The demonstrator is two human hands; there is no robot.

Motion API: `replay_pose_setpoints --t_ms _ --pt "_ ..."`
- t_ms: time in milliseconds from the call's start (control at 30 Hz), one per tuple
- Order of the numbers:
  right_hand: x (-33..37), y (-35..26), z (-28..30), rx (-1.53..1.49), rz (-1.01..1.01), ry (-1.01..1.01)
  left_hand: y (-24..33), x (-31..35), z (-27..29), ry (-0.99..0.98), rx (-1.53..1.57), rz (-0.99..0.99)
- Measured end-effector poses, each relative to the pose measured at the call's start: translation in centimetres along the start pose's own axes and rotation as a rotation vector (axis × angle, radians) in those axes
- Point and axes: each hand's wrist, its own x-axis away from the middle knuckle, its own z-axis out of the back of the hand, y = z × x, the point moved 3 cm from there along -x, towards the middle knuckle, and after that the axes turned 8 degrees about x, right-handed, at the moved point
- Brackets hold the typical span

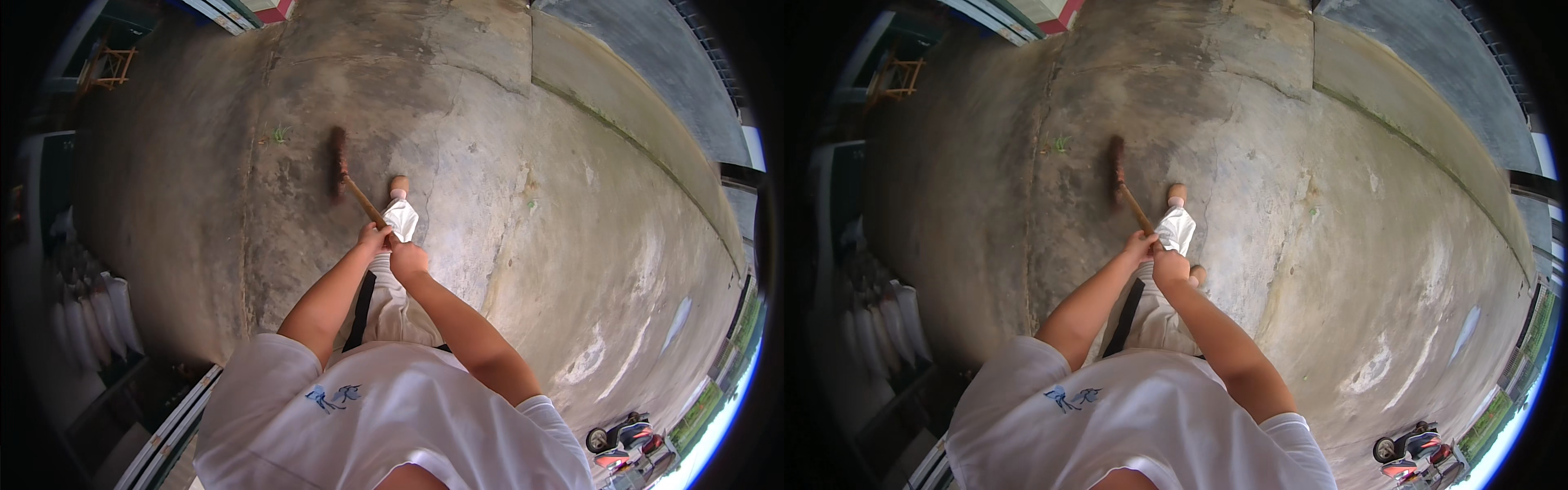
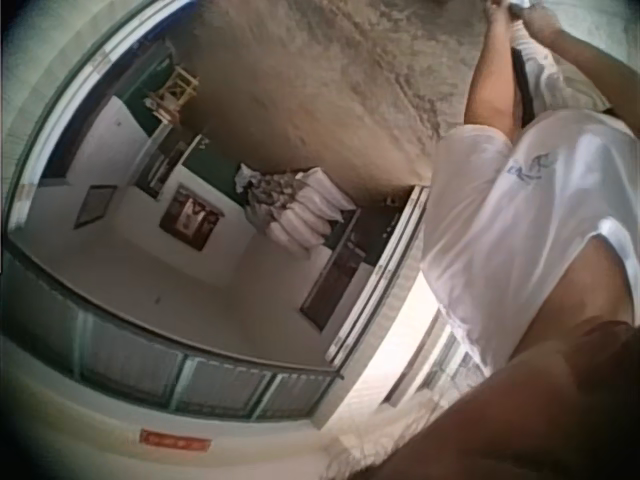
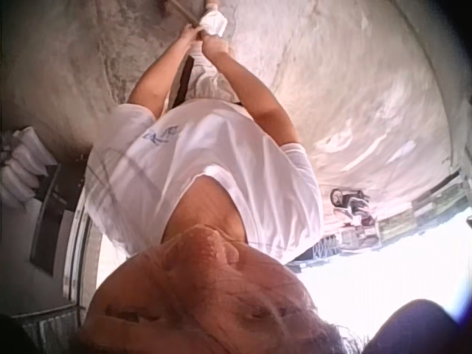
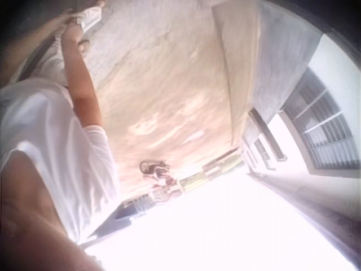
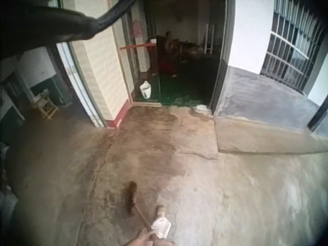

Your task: The person sweeps a concrete floor with a broom, moving from an indoor area to an outdoor patio and back. They then enter a bedroom and make the bed by arranging pillows, folding a towel, and smoothing the bedspread.

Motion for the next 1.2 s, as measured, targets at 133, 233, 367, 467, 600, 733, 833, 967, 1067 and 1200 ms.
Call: replay_pose_setpoints --t_ms 133,233,367,467,600,733,833,967,1067,1200 --pt "-4.7 0.2 3.0 0.051 0.013 -0.044 3.2 -2.8 -1.6 0.012 0.013 0.058" --pt "-6.4 2.2 6.7 0.113 -0.009 -0.086 4.0 -5.4 -4.7 0.004 0.015 0.081" --pt "-9.0 3.1 13.4 0.206 -0.128 -0.069 10.1 -5.2 -10.8 -0.099 -0.001 0.097" --pt "-13.1 3.5 17.1 0.203 -0.044 -0.015 15.0 -6.7 -12.7 -0.122 0.057 0.052" --pt "-18.4 2.5 20.4 0.17 0.118 0.122 21.5 -9.2 -13.1 -0.121 0.029 0.035" --pt "-24.2 -0.8 21.8 0.121 0.166 0.093 25.3 -14.9 -8.8 0.014 -0.012 -0.164" --pt "-28.9 -0.7 21.9 0.093 0.139 0.023 29.6 -15.1 -9.9 0.037 0.038 -0.059" --pt "-32.6 1.2 23.3 0.098 0.117 -0.074 30.7 -18.3 -11.8 0.047 0.116 -0.094" --pt "-32.4 6.3 28.2 0.082 0.018 -0.126 31.5 -17.7 -19.5 0.099 0.042 -0.106" --pt "-32.2 14.8 32.9 0.155 -0.047 -0.085 30.8 -18.7 -29.9 -0.009 0.089 -0.032"
